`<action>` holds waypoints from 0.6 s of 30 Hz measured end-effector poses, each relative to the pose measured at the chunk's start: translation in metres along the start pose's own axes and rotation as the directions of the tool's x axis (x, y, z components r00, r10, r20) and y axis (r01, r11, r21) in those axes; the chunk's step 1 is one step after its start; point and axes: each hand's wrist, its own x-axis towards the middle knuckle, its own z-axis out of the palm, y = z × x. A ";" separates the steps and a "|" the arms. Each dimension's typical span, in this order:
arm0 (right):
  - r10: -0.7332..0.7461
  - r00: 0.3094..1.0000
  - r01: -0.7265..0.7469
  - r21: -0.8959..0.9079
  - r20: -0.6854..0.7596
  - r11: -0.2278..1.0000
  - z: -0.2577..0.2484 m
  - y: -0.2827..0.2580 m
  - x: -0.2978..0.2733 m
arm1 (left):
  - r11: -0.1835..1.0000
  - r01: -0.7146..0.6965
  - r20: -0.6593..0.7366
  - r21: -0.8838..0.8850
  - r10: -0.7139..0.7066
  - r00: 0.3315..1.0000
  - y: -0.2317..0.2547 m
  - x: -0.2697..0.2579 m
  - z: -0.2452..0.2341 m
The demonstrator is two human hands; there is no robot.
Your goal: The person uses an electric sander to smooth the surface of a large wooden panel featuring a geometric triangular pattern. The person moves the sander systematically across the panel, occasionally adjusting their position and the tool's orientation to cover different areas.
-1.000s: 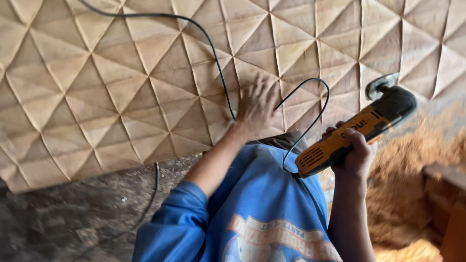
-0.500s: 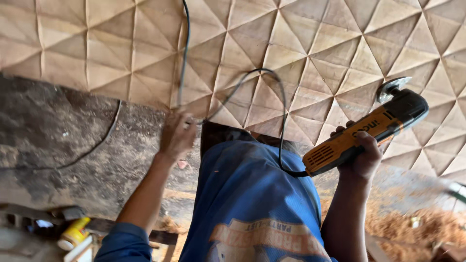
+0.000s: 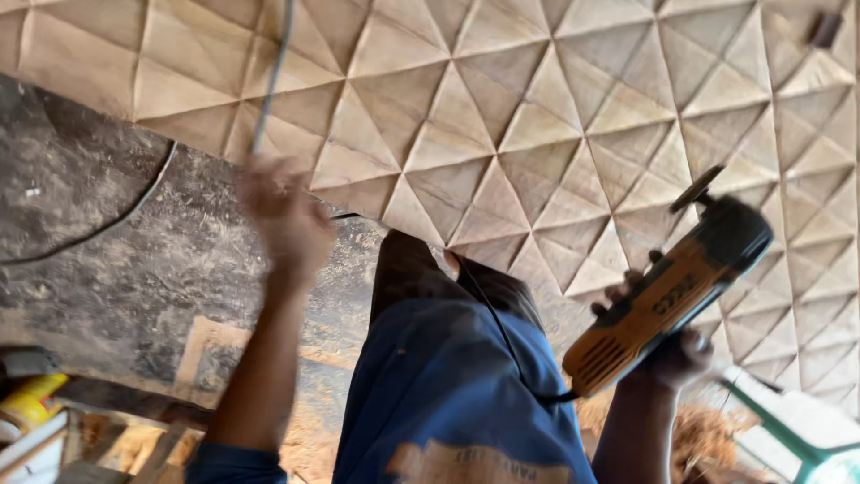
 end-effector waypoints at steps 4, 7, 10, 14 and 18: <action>0.175 0.982 -0.179 0.069 0.064 0.981 -0.005 0.009 0.000 | 0.925 -0.145 0.099 -0.350 0.191 0.977 0.125 -0.014 0.049; 0.225 0.970 -0.219 -0.070 0.088 0.973 -0.010 0.006 0.021 | 0.757 0.078 0.316 -0.649 0.174 0.933 0.220 -0.049 0.051; 0.220 0.971 -0.165 -0.411 0.089 0.896 -0.013 -0.016 0.043 | 0.534 0.620 0.802 -0.575 0.219 0.555 0.273 -0.076 0.060; 0.214 0.945 -0.011 -0.629 0.247 0.777 -0.018 -0.053 0.057 | 0.587 0.354 0.568 -0.728 0.228 0.791 0.339 -0.115 0.090; 0.199 0.934 0.040 -0.642 0.296 0.765 -0.023 -0.083 0.052 | 0.668 0.308 0.466 -0.677 0.066 0.883 0.384 -0.119 0.109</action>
